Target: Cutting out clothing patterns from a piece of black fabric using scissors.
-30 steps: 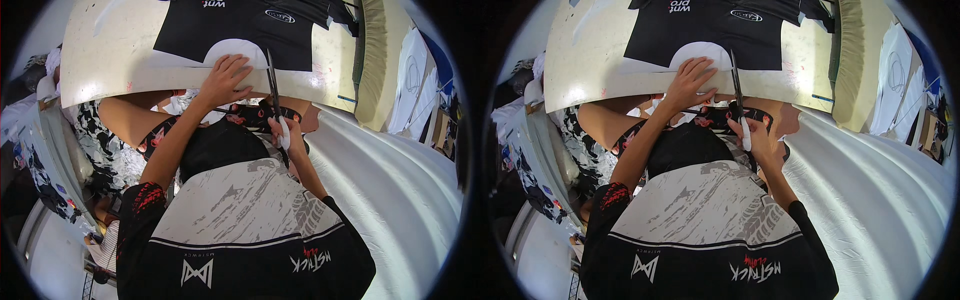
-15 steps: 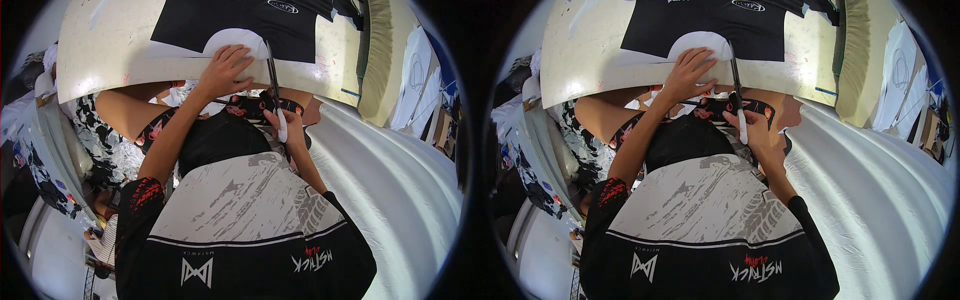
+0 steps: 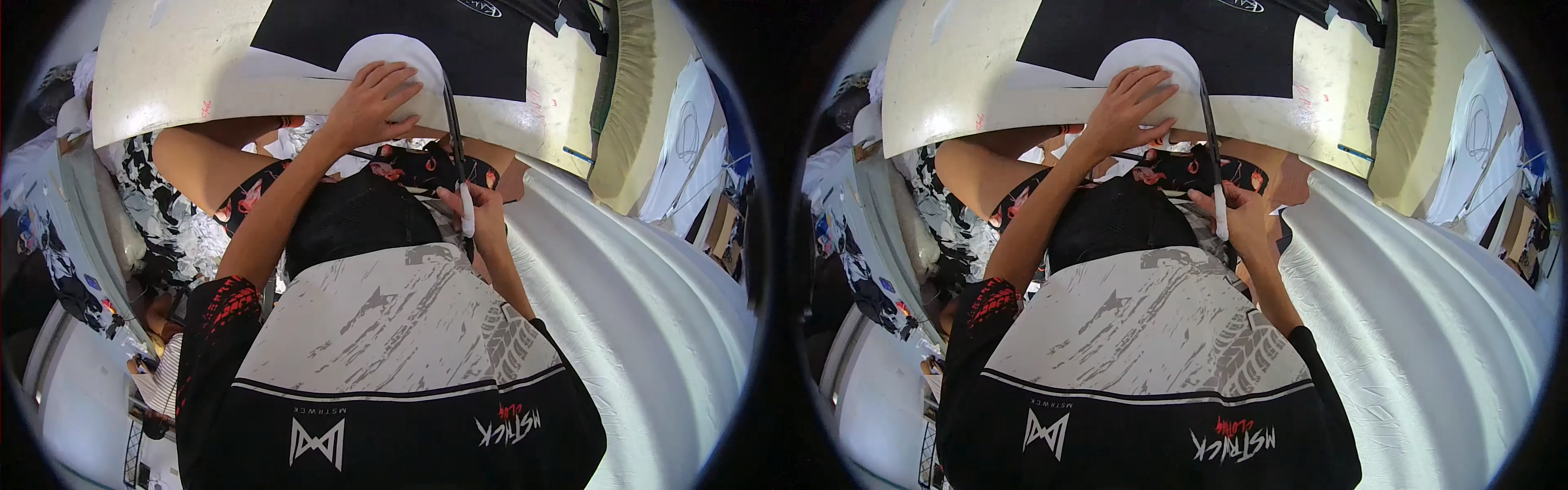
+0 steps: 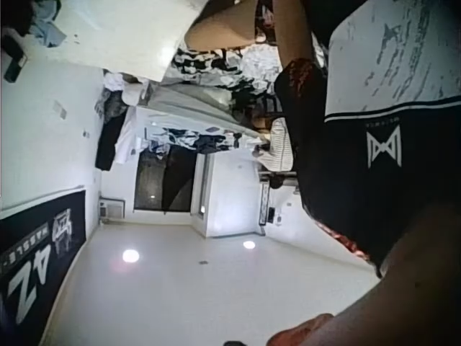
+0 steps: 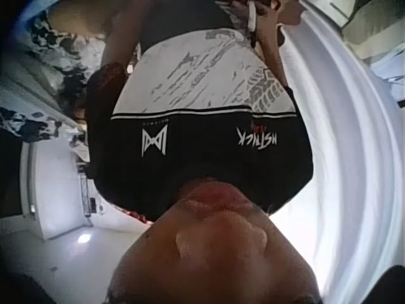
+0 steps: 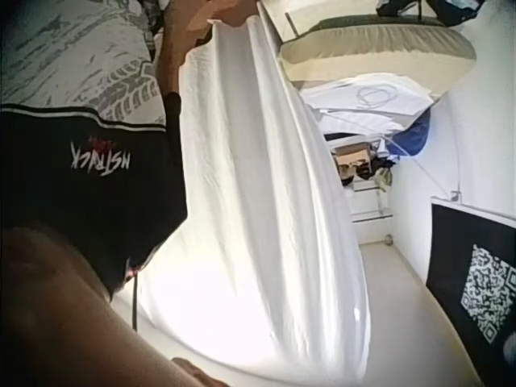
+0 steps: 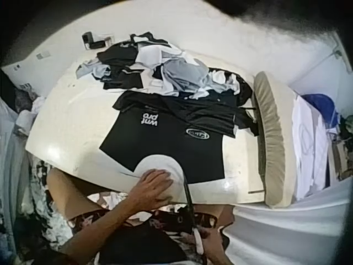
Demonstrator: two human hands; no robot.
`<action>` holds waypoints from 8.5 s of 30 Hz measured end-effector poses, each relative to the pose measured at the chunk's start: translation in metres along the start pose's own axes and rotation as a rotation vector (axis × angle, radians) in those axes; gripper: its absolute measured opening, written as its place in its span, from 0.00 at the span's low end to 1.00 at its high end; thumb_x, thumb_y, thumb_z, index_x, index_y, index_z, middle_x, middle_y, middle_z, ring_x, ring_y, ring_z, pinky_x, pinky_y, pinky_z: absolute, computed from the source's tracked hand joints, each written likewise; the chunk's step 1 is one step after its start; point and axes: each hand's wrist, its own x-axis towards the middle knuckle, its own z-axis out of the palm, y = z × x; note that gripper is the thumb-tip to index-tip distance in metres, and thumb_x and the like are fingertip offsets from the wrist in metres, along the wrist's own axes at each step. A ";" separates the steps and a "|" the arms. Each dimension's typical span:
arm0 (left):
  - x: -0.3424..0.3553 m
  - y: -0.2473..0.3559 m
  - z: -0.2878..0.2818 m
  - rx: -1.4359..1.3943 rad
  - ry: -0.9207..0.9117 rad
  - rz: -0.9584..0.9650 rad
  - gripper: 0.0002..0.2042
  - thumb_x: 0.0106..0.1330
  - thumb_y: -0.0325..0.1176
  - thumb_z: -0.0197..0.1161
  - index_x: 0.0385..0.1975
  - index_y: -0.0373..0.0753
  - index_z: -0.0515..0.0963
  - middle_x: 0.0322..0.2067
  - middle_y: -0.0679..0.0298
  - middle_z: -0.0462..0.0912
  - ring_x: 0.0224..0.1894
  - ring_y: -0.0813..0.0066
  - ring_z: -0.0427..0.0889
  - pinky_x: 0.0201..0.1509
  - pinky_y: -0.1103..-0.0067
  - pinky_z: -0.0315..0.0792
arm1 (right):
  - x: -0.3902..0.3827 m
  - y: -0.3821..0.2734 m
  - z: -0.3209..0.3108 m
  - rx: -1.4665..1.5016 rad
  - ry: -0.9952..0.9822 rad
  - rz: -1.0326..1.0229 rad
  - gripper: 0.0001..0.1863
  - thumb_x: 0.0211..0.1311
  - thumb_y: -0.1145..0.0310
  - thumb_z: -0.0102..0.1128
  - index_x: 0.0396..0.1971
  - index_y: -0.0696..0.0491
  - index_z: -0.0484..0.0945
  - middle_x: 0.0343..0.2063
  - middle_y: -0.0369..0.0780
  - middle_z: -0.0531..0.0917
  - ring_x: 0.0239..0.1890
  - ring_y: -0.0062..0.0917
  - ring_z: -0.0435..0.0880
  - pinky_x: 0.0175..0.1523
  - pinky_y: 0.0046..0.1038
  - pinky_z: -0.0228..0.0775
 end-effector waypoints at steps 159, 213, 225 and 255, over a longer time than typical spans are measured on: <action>-0.050 -0.008 -0.059 0.222 -0.057 -0.334 0.16 0.65 0.34 0.66 0.52 0.47 0.84 0.58 0.57 0.74 0.65 0.54 0.70 0.68 0.61 0.64 | 0.120 -0.080 -0.039 -0.509 -0.508 -0.092 0.13 0.62 0.69 0.73 0.23 0.54 0.77 0.17 0.29 0.76 0.17 0.10 0.70 0.22 0.18 0.58; -0.069 0.004 -0.069 0.111 -0.001 -0.441 0.10 0.65 0.38 0.68 0.43 0.48 0.90 0.62 0.55 0.75 0.68 0.55 0.68 0.71 0.61 0.62 | 0.156 -0.124 -0.040 -0.783 -0.641 -0.260 0.20 0.55 0.68 0.80 0.16 0.51 0.73 0.12 0.28 0.72 0.14 0.09 0.67 0.20 0.18 0.54; -0.068 0.005 -0.075 0.113 -0.001 -0.437 0.10 0.61 0.36 0.70 0.41 0.48 0.90 0.60 0.58 0.75 0.66 0.56 0.70 0.68 0.63 0.67 | 0.180 -0.158 -0.025 -0.801 -0.786 -0.216 0.17 0.59 0.65 0.77 0.19 0.52 0.76 0.14 0.28 0.73 0.15 0.10 0.70 0.20 0.17 0.57; -0.071 0.026 -0.087 0.229 -0.090 -0.596 0.20 0.63 0.41 0.69 0.55 0.47 0.83 0.56 0.59 0.75 0.63 0.60 0.71 0.66 0.64 0.66 | 0.223 -0.245 0.008 -1.156 -1.057 -0.184 0.19 0.54 0.67 0.80 0.18 0.52 0.73 0.14 0.28 0.73 0.14 0.11 0.71 0.20 0.18 0.59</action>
